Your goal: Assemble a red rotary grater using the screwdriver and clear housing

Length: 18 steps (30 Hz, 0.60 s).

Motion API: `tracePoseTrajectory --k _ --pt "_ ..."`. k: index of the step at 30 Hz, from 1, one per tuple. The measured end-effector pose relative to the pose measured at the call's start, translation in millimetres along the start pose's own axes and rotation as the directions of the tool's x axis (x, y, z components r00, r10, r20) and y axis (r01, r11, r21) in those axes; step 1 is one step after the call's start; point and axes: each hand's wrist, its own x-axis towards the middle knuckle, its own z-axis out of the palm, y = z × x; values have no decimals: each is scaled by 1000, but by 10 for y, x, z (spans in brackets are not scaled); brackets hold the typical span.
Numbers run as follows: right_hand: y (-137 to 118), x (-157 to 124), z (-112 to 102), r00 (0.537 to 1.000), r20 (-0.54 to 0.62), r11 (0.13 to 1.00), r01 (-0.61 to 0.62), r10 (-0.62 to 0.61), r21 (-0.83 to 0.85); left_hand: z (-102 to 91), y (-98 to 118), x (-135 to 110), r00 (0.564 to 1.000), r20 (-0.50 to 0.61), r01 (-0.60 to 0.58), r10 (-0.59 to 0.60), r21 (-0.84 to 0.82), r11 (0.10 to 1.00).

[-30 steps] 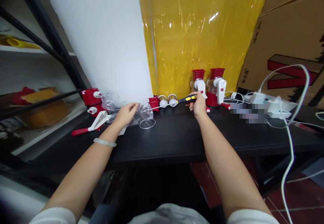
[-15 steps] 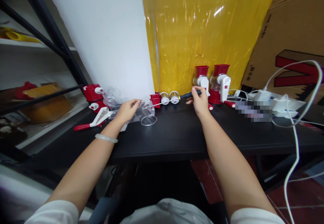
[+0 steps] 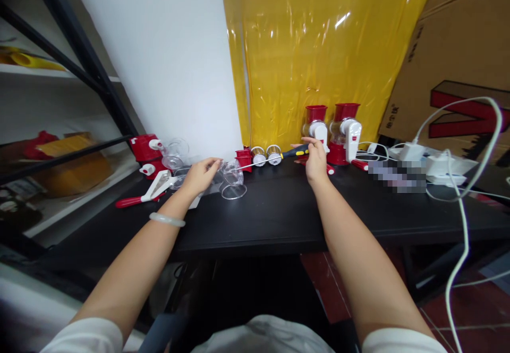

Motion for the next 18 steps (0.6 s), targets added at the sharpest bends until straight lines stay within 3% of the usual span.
tracePoseTrajectory --k 6,13,18 --pt "-22 -9 -4 997 -75 990 -8 -2 -138 -1 10 1 1000 0 0 0 4 1000" --pt "6 8 -4 996 -37 996 -84 85 25 -3 5 -6 1000 0 -2 2 7 1000" --pt "-40 -5 14 997 -56 996 -66 62 -65 4 -12 -3 1000 0 -9 9 9 1000"
